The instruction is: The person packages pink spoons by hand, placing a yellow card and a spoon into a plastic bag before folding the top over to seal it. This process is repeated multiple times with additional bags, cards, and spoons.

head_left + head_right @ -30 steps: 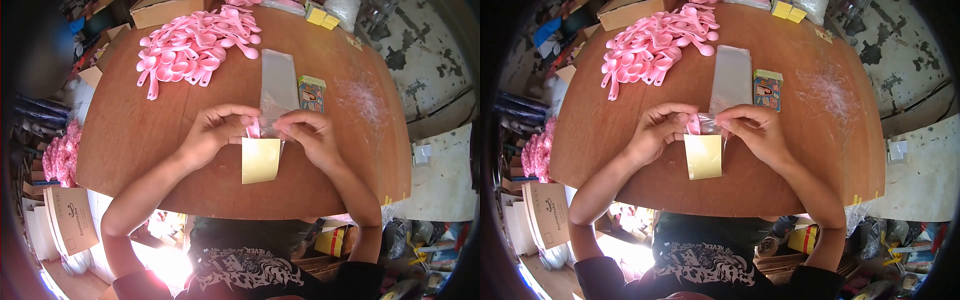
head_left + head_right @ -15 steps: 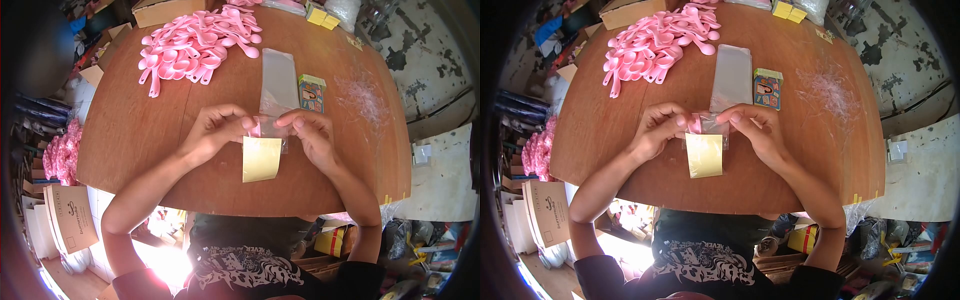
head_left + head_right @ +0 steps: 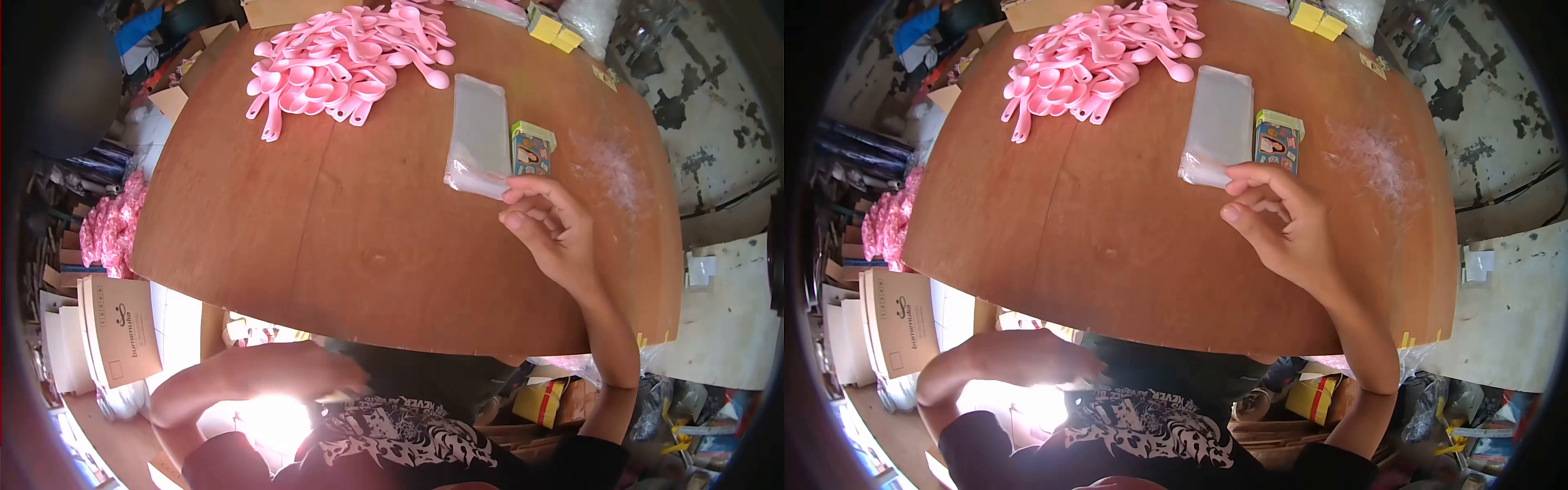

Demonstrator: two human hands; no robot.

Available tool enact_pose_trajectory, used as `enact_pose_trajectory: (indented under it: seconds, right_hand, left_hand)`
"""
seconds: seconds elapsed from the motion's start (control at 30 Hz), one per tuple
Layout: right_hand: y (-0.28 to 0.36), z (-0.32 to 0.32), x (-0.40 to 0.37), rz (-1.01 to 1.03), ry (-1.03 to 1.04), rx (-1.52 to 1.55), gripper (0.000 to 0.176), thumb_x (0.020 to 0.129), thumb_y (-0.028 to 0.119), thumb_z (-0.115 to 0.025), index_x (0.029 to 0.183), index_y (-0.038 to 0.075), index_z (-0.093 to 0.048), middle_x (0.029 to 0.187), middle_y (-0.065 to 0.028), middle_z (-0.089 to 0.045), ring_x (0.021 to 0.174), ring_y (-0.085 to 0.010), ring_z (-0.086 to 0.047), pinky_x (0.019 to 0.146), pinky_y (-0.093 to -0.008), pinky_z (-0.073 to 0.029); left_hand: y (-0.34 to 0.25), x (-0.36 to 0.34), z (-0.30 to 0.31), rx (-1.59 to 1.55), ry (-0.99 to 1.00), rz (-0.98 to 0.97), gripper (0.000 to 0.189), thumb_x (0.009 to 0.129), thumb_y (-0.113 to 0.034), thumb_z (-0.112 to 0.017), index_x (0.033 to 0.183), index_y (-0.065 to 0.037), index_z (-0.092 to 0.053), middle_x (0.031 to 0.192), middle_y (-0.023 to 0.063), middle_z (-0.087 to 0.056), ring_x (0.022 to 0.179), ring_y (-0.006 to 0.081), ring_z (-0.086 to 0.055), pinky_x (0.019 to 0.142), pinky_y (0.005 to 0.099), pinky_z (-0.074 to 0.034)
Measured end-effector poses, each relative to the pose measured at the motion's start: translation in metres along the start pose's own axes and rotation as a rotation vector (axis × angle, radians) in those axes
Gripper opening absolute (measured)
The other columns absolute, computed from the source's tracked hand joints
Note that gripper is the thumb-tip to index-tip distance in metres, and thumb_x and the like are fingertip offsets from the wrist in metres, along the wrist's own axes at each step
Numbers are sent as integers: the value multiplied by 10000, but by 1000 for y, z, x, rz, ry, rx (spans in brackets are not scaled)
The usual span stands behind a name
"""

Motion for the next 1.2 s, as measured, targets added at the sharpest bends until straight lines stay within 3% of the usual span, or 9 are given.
enact_pose_trajectory:
  seconds: [0.07,0.17,0.23,0.47,0.7,0.77,0.87,1.07,1.2]
  right_hand:
    - [-3,8,-1,-4,20,-117,282,872,29,-679,1145,0,-615,1064,-112,-643,943,-184,-649,825,-309,-534]
    - [10,-1,3,204,117,-548,324,862,59,-688,1173,5,-613,1140,-174,-634,1008,-299,-633,888,-392,-516]
    - [6,-12,4,291,111,-737,350,907,183,-647,1214,20,-608,1214,-218,-605,1146,-394,-555,1009,-496,-421]
    - [-16,-26,14,261,106,-1085,458,972,338,-519,1230,-34,-588,1293,-224,-571,1279,-394,-466,1118,-554,-235]
    - [11,-18,7,283,58,-1016,438,955,292,-549,1223,-53,-588,1280,-208,-584,1282,-372,-471,1111,-546,-253]
    - [24,-22,1,283,93,-952,420,948,268,-562,1223,-49,-590,1276,-207,-586,1280,-364,-476,1108,-540,-262]
    - [42,-29,-6,322,157,-755,372,923,192,-602,1214,-41,-602,1235,-196,-615,1227,-353,-531,1082,-513,-325]
    - [-3,36,13,-89,-67,-552,335,906,120,-635,1212,-16,-615,1216,-176,-636,1148,-313,-594,994,-381,-440]
    - [-20,51,19,233,-30,-978,310,815,79,-714,1113,8,-666,1109,-170,-667,964,-293,-652,822,-392,-518]
  left_hand:
    - [94,-40,-28,11,134,657,424,843,-157,-692,1247,-91,-583,1294,147,-590,1098,274,-625,959,473,-472]
    - [147,-95,-43,959,36,633,513,870,-232,-678,1342,-111,-515,1404,177,-491,1060,322,-637,949,469,-485]
    - [116,-73,-39,591,128,617,525,876,-261,-677,1348,-108,-506,1412,177,-479,1044,332,-641,938,471,-492]
    - [-61,35,7,304,86,-322,407,916,-218,-606,1285,-62,-537,1064,167,-653,824,336,-660,705,436,-545]
    - [-68,92,134,712,-529,-80,286,914,-179,-585,1185,-93,-611,949,176,-673,899,316,-665,830,453,-538]
    - [-95,81,156,1013,-1031,-350,287,880,-131,-611,1167,-116,-613,1018,129,-672,980,301,-645,964,478,-478]
    - [-86,94,156,1153,-976,-485,284,868,-101,-666,1151,-113,-643,1103,100,-657,1066,303,-612,1031,461,-435]
    - [-50,90,175,425,-853,-475,146,869,-64,-656,1013,-46,-678,932,67,-705,885,218,-686,861,359,-532]
    - [-31,84,190,-37,-891,-369,205,907,-95,-670,1087,1,-652,924,79,-707,806,156,-684,737,281,-544]
Point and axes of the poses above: each hand's wrist, its own x-axis towards the middle knuckle, its own z-axis out of the back of the hand, y = z × x, the point moved 9 cm from there along x, towards the middle knuckle
